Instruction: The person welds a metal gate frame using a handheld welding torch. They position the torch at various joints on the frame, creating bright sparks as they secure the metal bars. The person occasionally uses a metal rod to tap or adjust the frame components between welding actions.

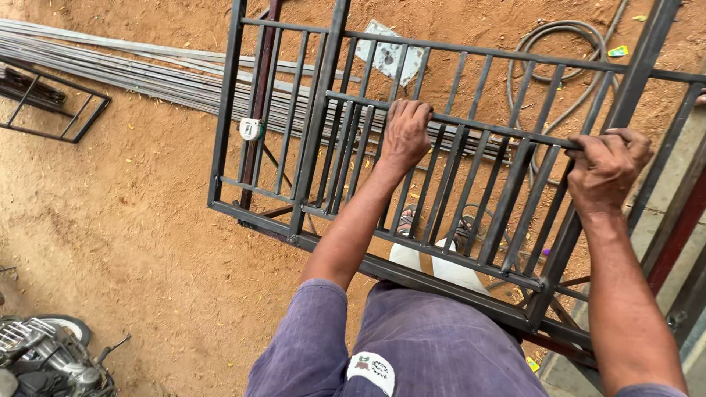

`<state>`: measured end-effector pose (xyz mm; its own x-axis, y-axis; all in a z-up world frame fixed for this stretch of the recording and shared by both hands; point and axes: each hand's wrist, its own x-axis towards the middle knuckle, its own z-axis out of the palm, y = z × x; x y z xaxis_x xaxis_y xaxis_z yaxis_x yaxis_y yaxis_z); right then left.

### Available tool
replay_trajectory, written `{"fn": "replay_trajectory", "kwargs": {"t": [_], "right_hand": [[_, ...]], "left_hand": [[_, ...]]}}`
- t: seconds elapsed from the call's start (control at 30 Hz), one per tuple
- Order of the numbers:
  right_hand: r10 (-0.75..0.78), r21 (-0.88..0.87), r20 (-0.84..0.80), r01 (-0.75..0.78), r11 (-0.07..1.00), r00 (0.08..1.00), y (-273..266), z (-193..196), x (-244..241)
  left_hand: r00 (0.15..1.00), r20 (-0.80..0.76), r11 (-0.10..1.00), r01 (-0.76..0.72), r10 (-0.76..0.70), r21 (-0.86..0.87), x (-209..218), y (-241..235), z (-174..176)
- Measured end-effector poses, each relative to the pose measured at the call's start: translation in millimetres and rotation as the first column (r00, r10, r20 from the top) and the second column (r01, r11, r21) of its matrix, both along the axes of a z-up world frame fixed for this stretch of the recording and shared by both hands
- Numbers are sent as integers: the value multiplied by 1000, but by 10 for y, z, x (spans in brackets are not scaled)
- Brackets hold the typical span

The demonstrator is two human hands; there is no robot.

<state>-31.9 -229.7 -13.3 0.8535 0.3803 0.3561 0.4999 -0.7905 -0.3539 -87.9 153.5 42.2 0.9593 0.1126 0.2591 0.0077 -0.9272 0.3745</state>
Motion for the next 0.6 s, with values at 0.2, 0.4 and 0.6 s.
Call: {"fn": "replay_trajectory", "kwargs": {"t": [0.2,0.4,0.6], "right_hand": [[5,18,-1,-5,1000,1000,19,15,23],[-13,5,1,13,1000,1000,13,-3,9],[-16,-13,7,16,1000,1000,16,17,-11]], "left_hand": [[999,34,1000,-15,14,11,34,-20,13],[998,58,999,-39,39,-2,-13,-67,57],[998,36,999,-42,42,-10,-20,-70,55]]}}
